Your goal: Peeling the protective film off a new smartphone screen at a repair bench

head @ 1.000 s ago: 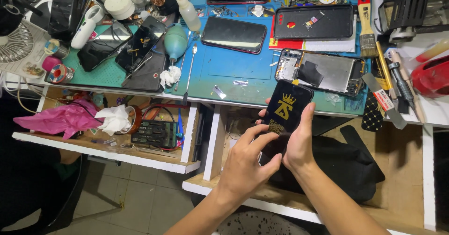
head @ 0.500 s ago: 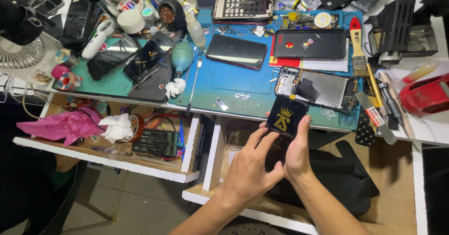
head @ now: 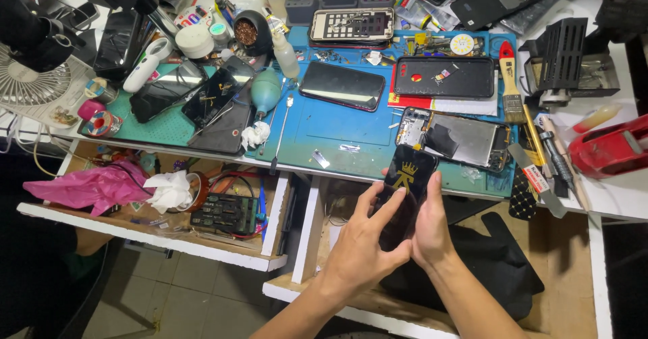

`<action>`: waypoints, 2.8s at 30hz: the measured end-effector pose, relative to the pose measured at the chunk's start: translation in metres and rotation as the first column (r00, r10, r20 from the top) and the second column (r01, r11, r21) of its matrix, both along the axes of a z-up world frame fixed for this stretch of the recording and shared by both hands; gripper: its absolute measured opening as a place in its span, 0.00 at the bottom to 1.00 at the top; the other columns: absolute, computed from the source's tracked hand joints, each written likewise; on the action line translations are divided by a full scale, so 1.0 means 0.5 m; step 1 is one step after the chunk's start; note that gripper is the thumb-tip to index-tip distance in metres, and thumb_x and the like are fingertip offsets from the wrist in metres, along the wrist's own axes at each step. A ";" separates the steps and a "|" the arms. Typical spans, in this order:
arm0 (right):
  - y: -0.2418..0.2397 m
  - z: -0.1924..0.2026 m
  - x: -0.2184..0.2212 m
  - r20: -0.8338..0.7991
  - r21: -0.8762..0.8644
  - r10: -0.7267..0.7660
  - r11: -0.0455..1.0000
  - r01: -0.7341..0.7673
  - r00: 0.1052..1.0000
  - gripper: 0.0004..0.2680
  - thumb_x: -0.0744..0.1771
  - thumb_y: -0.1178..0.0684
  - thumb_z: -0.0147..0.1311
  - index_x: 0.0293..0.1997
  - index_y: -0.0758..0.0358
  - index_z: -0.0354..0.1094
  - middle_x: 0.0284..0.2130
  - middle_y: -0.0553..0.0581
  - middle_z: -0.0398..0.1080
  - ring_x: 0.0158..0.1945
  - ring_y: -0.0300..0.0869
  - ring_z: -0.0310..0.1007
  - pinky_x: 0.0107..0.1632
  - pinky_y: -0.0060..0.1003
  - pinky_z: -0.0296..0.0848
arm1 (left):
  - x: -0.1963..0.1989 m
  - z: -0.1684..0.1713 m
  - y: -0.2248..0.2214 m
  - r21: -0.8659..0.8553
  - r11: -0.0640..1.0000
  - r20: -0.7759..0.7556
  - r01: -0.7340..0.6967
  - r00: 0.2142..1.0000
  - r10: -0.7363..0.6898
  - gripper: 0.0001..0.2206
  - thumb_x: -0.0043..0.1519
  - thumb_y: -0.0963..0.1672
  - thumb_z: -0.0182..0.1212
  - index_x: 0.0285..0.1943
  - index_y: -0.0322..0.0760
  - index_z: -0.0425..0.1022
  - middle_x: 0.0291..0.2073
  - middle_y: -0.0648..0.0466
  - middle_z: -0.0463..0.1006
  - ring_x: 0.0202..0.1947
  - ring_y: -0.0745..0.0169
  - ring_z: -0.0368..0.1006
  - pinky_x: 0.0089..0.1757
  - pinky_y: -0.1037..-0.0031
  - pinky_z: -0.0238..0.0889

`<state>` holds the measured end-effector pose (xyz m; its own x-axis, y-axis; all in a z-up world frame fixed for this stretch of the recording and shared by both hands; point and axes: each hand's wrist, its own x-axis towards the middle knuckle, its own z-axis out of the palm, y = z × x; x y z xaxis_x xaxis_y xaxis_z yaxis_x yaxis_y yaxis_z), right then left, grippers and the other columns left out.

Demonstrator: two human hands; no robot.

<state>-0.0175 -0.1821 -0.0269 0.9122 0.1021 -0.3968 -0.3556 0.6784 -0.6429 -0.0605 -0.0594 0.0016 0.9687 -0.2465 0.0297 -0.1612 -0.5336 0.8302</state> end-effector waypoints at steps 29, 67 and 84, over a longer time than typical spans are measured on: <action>0.008 0.001 -0.016 0.204 0.091 0.039 0.994 -0.058 0.978 0.29 0.56 0.63 0.41 0.68 0.73 0.58 0.56 0.70 0.69 0.61 0.56 0.69 0.65 0.51 0.67 | -0.015 0.037 -0.003 0.156 0.966 -0.013 -0.204 0.978 0.209 0.52 0.50 0.48 0.74 0.81 0.40 0.39 0.66 0.45 0.61 0.61 0.44 0.66 0.44 0.55 0.73; 0.018 -0.016 -0.018 0.249 -0.164 0.075 0.986 -0.035 0.966 0.28 0.58 0.68 0.41 0.68 0.68 0.60 0.53 0.69 0.72 0.55 0.52 0.73 0.59 0.44 0.72 | 0.045 0.128 0.007 0.144 0.983 -0.369 -0.115 0.916 0.161 0.56 0.49 0.46 0.68 0.83 0.52 0.27 0.63 0.48 0.62 0.57 0.45 0.69 0.52 0.57 0.66; 0.020 0.021 -0.017 0.157 -0.158 0.073 0.986 -0.048 0.985 0.28 0.58 0.70 0.39 0.68 0.69 0.61 0.58 0.66 0.70 0.59 0.52 0.71 0.60 0.43 0.70 | 0.068 0.141 0.008 0.201 0.978 -0.457 -0.054 0.878 0.142 0.54 0.44 0.49 0.66 0.82 0.59 0.37 0.58 0.48 0.60 0.59 0.43 0.67 0.49 0.54 0.67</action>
<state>-0.0259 -0.1721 -0.0166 0.9595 0.1089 -0.2600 -0.2761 0.5480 -0.7896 -0.0267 -0.0555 0.0723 0.8779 -0.1080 -0.4665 0.2820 -0.6708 0.6859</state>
